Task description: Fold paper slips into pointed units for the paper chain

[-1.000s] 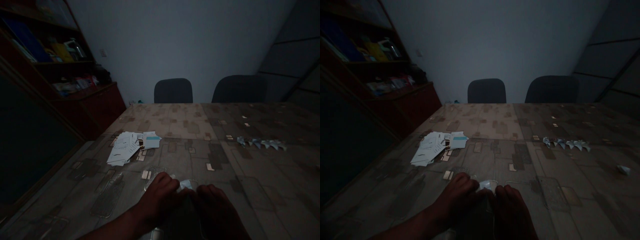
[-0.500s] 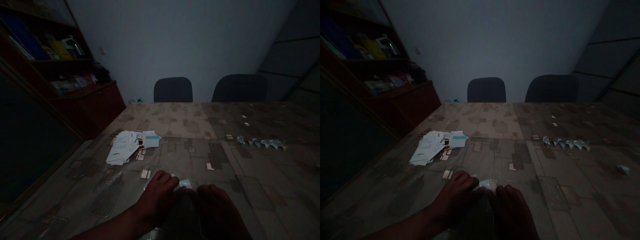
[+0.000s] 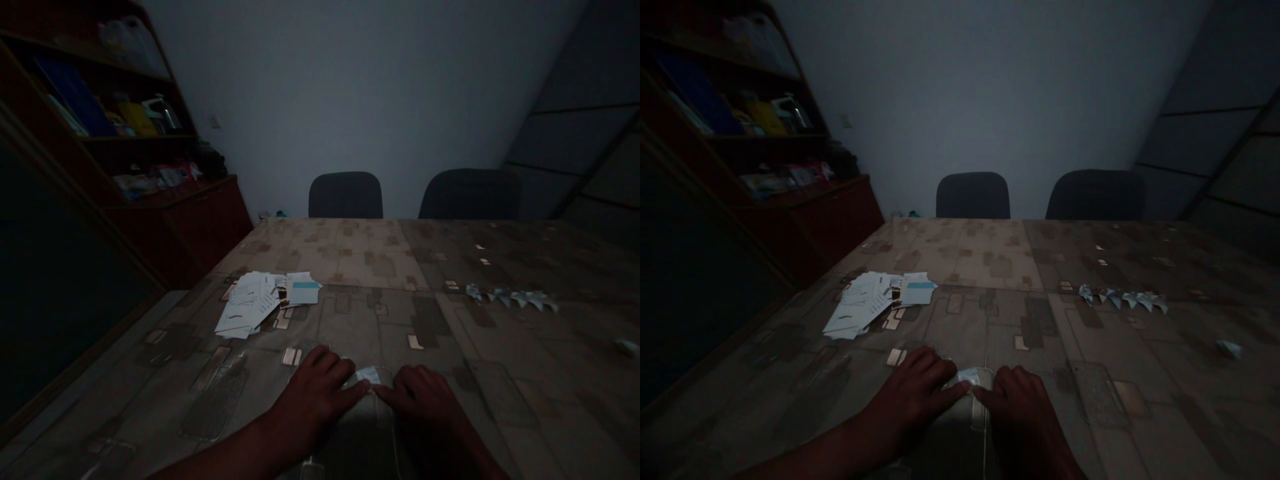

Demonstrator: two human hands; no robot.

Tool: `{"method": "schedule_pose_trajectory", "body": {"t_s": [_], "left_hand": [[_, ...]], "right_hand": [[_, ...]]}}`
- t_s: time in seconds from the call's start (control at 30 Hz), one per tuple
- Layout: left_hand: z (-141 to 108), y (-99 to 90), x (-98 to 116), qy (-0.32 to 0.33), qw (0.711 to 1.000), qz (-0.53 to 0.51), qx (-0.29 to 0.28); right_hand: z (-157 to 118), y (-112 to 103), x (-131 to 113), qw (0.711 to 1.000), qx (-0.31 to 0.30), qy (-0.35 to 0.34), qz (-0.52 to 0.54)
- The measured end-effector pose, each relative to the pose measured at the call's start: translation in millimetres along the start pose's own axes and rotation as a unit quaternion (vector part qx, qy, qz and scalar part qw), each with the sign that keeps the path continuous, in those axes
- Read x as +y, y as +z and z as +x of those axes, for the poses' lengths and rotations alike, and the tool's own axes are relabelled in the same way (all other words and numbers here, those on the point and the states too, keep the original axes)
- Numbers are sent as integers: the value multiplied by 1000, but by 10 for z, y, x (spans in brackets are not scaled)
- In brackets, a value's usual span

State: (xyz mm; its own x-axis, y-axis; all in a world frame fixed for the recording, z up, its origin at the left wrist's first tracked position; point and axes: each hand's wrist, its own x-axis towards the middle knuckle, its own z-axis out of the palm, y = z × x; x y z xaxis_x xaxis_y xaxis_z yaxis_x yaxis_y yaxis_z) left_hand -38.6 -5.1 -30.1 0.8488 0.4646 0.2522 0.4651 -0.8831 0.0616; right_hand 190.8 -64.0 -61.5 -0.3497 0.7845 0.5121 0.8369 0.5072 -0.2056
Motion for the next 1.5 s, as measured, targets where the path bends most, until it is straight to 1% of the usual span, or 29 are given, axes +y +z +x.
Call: {"method": "schedule_pose_trajectory", "body": {"t_s": [0.13, 0.23, 0.4, 0.5, 0.57, 0.67, 0.73, 0.87, 0.93, 1.03, 1.2, 1.27, 1.33, 1.4, 1.5], "left_hand": [[4, -24, -66, 30, 1000, -4, -4], [1, -23, -84, 47, 999, -14, 0], [-44, 8, -44, 21, 999, -29, 14], [-46, 19, -34, 14, 999, -31, 18], [-7, 18, -63, 13, 999, -18, 24], [102, 14, -158, 21, 999, 17, 37], [178, 15, -226, 33, 999, 26, 33], [233, 37, -273, 36, 999, 31, 23], [206, 52, -256, 35, 999, 31, 19], [154, 65, -236, 24, 999, 27, 19], [170, 46, -273, 16, 999, 22, 26], [199, 38, -298, 23, 999, 28, 34], [214, 35, -318, 31, 998, 32, 38], [207, 40, -327, 41, 998, 34, 43], [172, 52, -304, 55, 996, 33, 65]], "right_hand": [[-8, -26, -13, 999, -42, 2, -15], [-4, -52, -36, 998, -51, -7, -32], [-3, -57, -44, 999, -41, -2, -13], [-18, -53, -40, 999, -50, 9, -1], [-13, -42, -42, 998, -54, 17, 4], [35, 1, -48, 999, -31, 21, -8], [84, 35, -42, 999, -19, 24, -18], [139, 53, -5, 999, -42, 27, -2], [129, 38, 12, 998, -63, 27, 10], [97, 22, 29, 997, -70, 29, 14], [86, 83, 35, 998, -64, 23, 10], [86, 129, 24, 999, -46, 22, 7], [79, 159, 8, 1000, -14, 23, -7], [70, 156, -5, 999, -7, 26, -17], [69, 99, -11, 997, -73, 22, -14]]}}
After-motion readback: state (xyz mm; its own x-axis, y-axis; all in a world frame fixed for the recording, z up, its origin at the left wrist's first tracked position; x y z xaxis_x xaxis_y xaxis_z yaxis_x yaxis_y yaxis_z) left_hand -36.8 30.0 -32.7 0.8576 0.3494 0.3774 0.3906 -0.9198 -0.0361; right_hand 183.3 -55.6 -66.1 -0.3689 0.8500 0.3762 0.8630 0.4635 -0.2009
